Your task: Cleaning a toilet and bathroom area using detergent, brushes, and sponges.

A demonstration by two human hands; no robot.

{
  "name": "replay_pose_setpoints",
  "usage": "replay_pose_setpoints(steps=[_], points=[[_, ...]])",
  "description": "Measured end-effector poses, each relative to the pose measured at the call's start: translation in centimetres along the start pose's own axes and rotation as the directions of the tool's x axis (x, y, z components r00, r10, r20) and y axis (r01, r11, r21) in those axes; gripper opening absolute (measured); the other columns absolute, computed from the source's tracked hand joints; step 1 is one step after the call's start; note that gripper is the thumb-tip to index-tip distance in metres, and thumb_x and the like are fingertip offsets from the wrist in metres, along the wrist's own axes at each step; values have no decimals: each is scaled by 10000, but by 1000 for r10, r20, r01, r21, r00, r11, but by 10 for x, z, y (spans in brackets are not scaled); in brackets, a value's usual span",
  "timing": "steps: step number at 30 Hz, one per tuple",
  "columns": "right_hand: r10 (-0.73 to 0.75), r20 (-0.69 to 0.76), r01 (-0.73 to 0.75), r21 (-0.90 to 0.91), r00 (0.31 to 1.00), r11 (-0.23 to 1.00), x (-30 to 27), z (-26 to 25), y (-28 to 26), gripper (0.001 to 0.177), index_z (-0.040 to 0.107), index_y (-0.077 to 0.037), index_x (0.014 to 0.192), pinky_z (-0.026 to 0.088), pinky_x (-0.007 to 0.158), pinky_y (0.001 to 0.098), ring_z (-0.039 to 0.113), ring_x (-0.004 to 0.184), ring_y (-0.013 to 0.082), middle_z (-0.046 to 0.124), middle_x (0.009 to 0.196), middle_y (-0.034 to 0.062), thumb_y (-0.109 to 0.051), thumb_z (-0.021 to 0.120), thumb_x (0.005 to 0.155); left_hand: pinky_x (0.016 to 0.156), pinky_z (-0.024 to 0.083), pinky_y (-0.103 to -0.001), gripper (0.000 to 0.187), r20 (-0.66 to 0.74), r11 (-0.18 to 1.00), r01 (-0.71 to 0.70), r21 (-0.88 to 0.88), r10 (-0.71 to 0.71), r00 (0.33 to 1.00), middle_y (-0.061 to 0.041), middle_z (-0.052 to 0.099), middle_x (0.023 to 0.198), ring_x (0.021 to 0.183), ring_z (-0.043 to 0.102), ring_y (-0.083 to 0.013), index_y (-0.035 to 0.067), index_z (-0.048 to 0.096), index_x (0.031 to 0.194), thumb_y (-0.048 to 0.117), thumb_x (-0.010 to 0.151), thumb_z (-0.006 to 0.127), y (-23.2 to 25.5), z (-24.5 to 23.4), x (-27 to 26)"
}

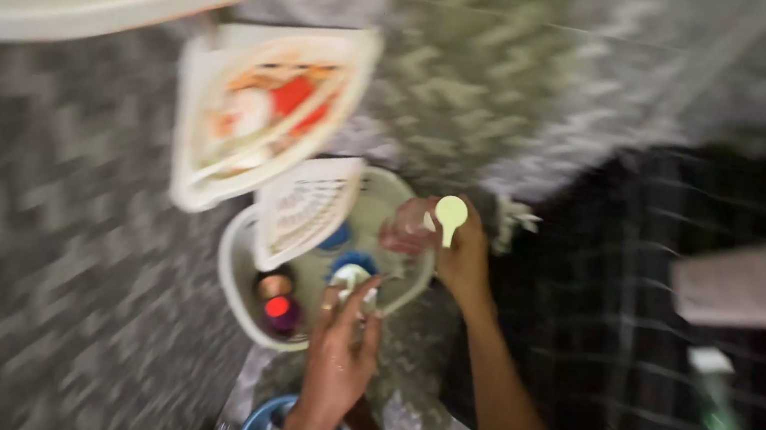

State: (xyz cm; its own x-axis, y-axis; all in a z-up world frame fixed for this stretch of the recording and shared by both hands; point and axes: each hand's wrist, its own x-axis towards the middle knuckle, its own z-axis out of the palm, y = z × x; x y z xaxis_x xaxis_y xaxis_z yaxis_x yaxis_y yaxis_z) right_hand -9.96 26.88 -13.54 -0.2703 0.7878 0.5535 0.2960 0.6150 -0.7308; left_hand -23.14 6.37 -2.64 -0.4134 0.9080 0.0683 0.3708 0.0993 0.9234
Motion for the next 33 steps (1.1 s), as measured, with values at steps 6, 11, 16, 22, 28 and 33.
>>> replay_pose_setpoints(steps=[6, 11, 16, 22, 28, 33], points=[[-36, -263, 26, -45, 964, 999, 2, -170, -116, 137, 671, 0, 1083, 523, 1053, 424, 681, 1150, 335, 705, 1146, 171, -19, 543, 1039, 851, 536, -458, 457, 94, 970, -236, 49, 231, 968, -243, 575, 1263, 980, 653, -374, 66, 615, 1340, 99, 891, 699, 73, 63, 6], [77, -453, -68, 36, 888, 997, -44, -291, -181, 163, 623, 9, 1105, 560, 1021, 390, 702, 1079, 251, 704, 1079, 127, -26, 464, 1097, 899, 539, -490, 503, 148, 832, -550, -72, 554, 819, -278, 556, 1304, 1143, 614, -466, 70, 613, 1350, 131, 869, 745, 133, 136, -26], [52, -581, -180, -164, 812, 970, -92, -371, -205, 145, 607, 28, 1120, 553, 976, 348, 688, 1060, 216, 685, 1081, 128, -21, 475, 1088, 894, 549, -489, 511, 255, 789, -587, -181, 614, 747, -269, 547, 1297, 1153, 620, -463, 79, 591, 1386, 144, 902, 741, 159, 198, -57], [4, -664, -316, -350, 748, 882, -129, -423, -165, 147, 659, 26, 1103, 550, 871, 314, 682, 955, 190, 714, 1023, 109, 5, 520, 1062, 817, 546, -503, 534, 302, 797, -601, 64, 559, 772, -272, 535, 1244, 1044, 625, -455, 79, 591, 1363, 187, 869, 761, 176, 261, -93], [19, -688, -393, -392, 725, 832, -125, -436, -120, 158, 681, 37, 1075, 563, 712, 348, 713, 818, 204, 718, 910, 122, 40, 539, 1006, 813, 536, -494, 540, 291, 782, -566, 261, 495, 819, -262, 536, 1255, 1005, 621, -439, 71, 556, 1413, 98, 888, 680, 171, 303, -116], [-59, -615, -243, -395, 786, 886, -94, -423, -124, 188, 679, 40, 1079, 556, 803, 396, 698, 922, 278, 687, 1005, 183, 51, 519, 982, 830, 529, -500, 622, 260, 787, -503, 357, 433, 863, -263, 529, 1279, 1029, 606, -443, 76, 505, 1442, 75, 853, 701, 166, 316, -117]])
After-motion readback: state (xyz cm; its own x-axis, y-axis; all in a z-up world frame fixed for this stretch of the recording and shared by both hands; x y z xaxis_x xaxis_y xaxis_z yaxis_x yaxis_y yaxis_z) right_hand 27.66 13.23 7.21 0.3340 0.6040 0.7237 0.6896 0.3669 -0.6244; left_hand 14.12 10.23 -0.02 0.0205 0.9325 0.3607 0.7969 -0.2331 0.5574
